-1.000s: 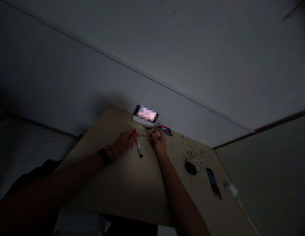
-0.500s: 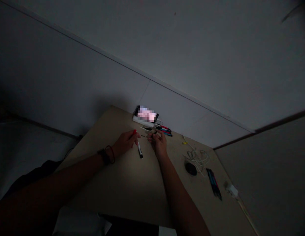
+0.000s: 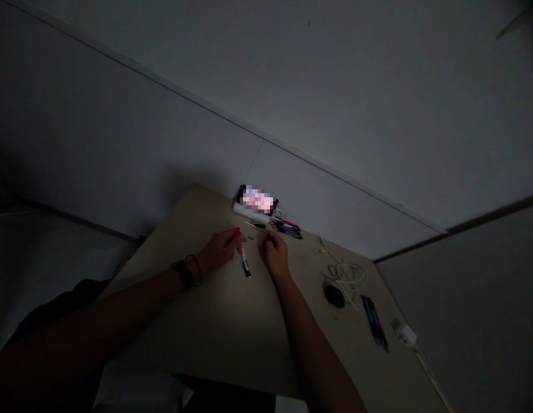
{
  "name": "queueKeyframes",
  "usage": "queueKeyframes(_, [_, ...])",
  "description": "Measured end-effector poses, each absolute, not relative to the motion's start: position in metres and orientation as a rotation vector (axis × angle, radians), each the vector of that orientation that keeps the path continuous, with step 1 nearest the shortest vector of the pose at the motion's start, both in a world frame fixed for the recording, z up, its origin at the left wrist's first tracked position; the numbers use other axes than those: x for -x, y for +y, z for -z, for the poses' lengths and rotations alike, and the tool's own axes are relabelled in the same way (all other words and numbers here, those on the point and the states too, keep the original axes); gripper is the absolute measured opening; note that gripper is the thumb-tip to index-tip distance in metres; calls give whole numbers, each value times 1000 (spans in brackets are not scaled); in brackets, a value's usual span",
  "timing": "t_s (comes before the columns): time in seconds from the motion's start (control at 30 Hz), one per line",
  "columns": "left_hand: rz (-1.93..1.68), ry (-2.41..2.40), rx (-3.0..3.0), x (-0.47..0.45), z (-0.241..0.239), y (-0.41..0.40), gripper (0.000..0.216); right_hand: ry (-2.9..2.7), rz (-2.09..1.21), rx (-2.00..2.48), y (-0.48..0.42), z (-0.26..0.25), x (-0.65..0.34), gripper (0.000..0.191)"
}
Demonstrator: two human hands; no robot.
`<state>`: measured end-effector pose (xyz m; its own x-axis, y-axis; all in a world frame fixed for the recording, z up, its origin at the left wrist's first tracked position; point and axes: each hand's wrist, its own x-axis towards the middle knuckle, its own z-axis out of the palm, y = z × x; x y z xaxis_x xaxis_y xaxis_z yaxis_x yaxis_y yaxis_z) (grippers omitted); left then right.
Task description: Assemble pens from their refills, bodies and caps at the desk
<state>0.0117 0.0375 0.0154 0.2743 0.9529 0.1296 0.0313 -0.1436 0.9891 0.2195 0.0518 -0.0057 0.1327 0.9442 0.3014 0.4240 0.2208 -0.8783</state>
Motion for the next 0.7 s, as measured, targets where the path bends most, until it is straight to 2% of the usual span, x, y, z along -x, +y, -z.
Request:
queueKeyframes(0.27, [-1092,972,-1467,-12,-16,37,34,-1769,-487,1525,50,4,-213,29])
queueKeyframes(0.43, [-1084,988,-1502,-13,-18,37,32,-1917,-428,1526,53,3,-211,18])
queueKeyframes(0.7, [-1073,993,-1482,-11,-21,36,35,-1943,-318,1617,52,0,-206,15])
